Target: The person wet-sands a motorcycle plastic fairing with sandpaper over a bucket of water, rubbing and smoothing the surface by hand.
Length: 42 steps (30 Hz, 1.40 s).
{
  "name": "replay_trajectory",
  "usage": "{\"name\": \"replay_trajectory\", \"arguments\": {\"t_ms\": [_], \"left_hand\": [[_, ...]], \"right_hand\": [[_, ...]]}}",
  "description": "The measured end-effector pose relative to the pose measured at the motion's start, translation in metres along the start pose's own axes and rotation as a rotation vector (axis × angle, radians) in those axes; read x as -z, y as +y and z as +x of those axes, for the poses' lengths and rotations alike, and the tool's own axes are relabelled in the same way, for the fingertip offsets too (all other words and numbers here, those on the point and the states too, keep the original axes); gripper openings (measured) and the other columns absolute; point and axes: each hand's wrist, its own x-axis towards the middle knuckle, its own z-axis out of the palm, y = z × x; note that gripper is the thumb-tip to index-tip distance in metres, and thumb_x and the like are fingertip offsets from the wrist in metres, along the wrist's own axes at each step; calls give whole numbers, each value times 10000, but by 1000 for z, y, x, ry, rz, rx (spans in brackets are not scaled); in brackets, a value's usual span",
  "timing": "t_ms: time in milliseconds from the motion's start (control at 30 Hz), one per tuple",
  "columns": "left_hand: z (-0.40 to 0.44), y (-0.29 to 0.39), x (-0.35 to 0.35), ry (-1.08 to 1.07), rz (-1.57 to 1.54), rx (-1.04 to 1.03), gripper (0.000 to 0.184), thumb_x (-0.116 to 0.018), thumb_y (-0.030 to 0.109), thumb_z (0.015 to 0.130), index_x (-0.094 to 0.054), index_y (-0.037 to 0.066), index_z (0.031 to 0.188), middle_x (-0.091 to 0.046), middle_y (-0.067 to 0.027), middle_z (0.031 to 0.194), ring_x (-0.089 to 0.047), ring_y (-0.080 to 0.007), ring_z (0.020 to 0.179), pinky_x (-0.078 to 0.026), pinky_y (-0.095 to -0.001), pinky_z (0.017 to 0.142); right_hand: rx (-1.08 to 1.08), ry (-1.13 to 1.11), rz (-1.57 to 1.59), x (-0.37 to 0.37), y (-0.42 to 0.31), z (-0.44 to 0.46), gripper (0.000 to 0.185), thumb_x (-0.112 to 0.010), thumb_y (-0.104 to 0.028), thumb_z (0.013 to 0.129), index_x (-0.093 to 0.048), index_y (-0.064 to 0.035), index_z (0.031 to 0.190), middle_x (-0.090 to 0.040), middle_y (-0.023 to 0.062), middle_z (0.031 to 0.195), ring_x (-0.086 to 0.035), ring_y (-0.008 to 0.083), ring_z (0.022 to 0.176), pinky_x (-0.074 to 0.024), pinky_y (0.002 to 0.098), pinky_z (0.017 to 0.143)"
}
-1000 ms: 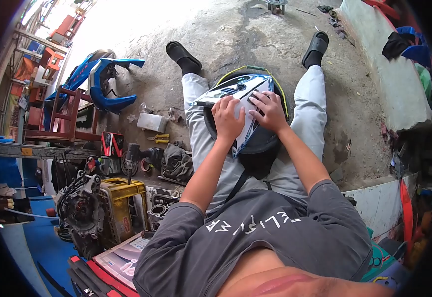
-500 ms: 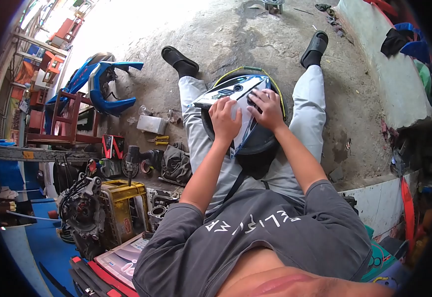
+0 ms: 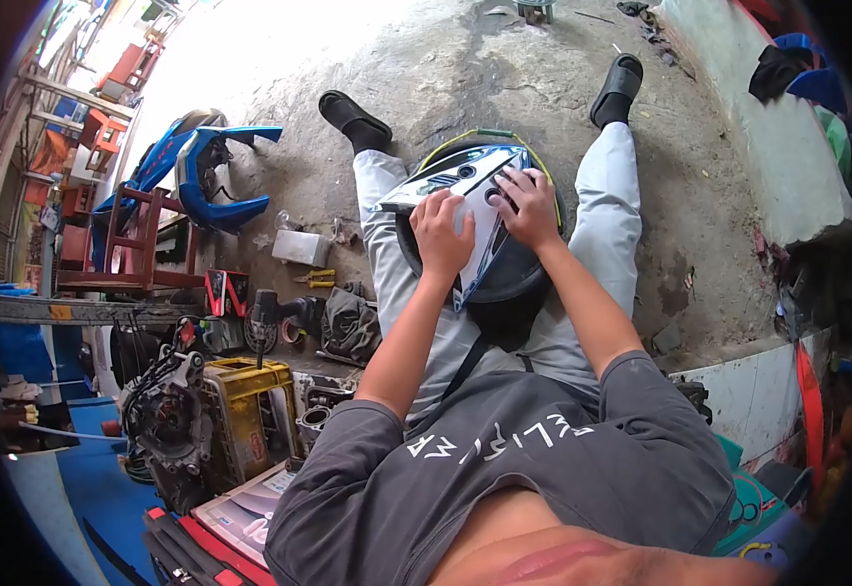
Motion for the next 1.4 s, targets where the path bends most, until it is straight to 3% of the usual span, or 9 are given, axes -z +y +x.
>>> {"name": "replay_trajectory", "arguments": {"t_ms": [100, 233, 500, 633, 767, 1000, 1133, 1300, 1400], "left_hand": [[-2, -3, 0, 6, 9, -4, 312, -816, 230, 903, -775, 96, 1182, -722, -130, 1338, -631, -354, 1347, -414, -493, 1183], [1, -2, 1, -2, 14, -5, 308, -811, 233, 910, -776, 96, 1184, -723, -131, 1341, -632, -349, 1352, -413, -491, 1187], [1, -2, 1, -1, -6, -2, 300, -811, 229, 923, -784, 98, 1192, -733, -119, 1328, -649, -353, 1326, -423, -504, 1175], [-1, -1, 1, 12, -3, 6, 297, -813, 233, 920, -787, 101, 1185, -735, -126, 1329, -649, -350, 1327, -423, -504, 1176], [0, -2, 0, 6, -11, 7, 300, -810, 230, 922, -786, 101, 1191, -733, -130, 1334, -643, -360, 1342, -416, -503, 1191], [1, -1, 0, 3, -14, 13, 303, -810, 230, 921, -782, 105, 1196, -730, -129, 1343, -638, -367, 1346, -414, -509, 1196], [1, -3, -1, 15, -6, 5, 299, -812, 227, 921, -782, 105, 1192, -732, -122, 1341, -636, -370, 1346, -416, -506, 1191], [2, -2, -1, 9, -16, 10, 301, -804, 245, 916, -779, 95, 1176, -724, -136, 1334, -627, -360, 1361, -410, -502, 1198], [0, -3, -1, 1, -15, 13, 306, -805, 248, 915, -780, 95, 1179, -723, -134, 1336, -627, -358, 1362, -409, -501, 1198]], "right_hand": [[151, -42, 35, 7, -7, -3, 450, -773, -451, 1012, -832, -123, 1313, -742, 91, 1470, -579, 377, 1390, -421, 529, 1181], [-15, -28, 32, 1, 0, 1, 499, -781, -489, 1000, -824, -129, 1343, -726, 107, 1499, -577, 385, 1391, -420, 537, 1187], [33, -51, 15, 6, -4, 0, 522, -779, -502, 996, -819, -109, 1337, -726, 110, 1500, -579, 374, 1382, -414, 538, 1180], [164, -62, -18, 7, -9, -3, 485, -770, -489, 1007, -819, -147, 1349, -727, 86, 1502, -572, 362, 1398, -405, 535, 1186], [32, -52, 2, 3, -2, -1, 525, -773, -499, 1002, -812, -110, 1352, -714, 109, 1515, -576, 367, 1387, -411, 534, 1176], [165, -75, 7, 8, -5, -4, 526, -786, -508, 993, -822, -116, 1341, -728, 101, 1490, -574, 359, 1392, -396, 530, 1179], [59, -54, 4, 4, -5, -3, 559, -775, -554, 989, -821, -128, 1347, -707, 98, 1528, -554, 359, 1417, -378, 553, 1191], [165, -89, 31, 11, -6, -4, 533, -788, -537, 982, -824, -142, 1337, -713, 87, 1514, -551, 358, 1419, -384, 536, 1191], [32, -33, -3, 4, -4, -1, 520, -800, -519, 975, -829, -140, 1329, -724, 85, 1497, -562, 357, 1404, -392, 529, 1185]]}}
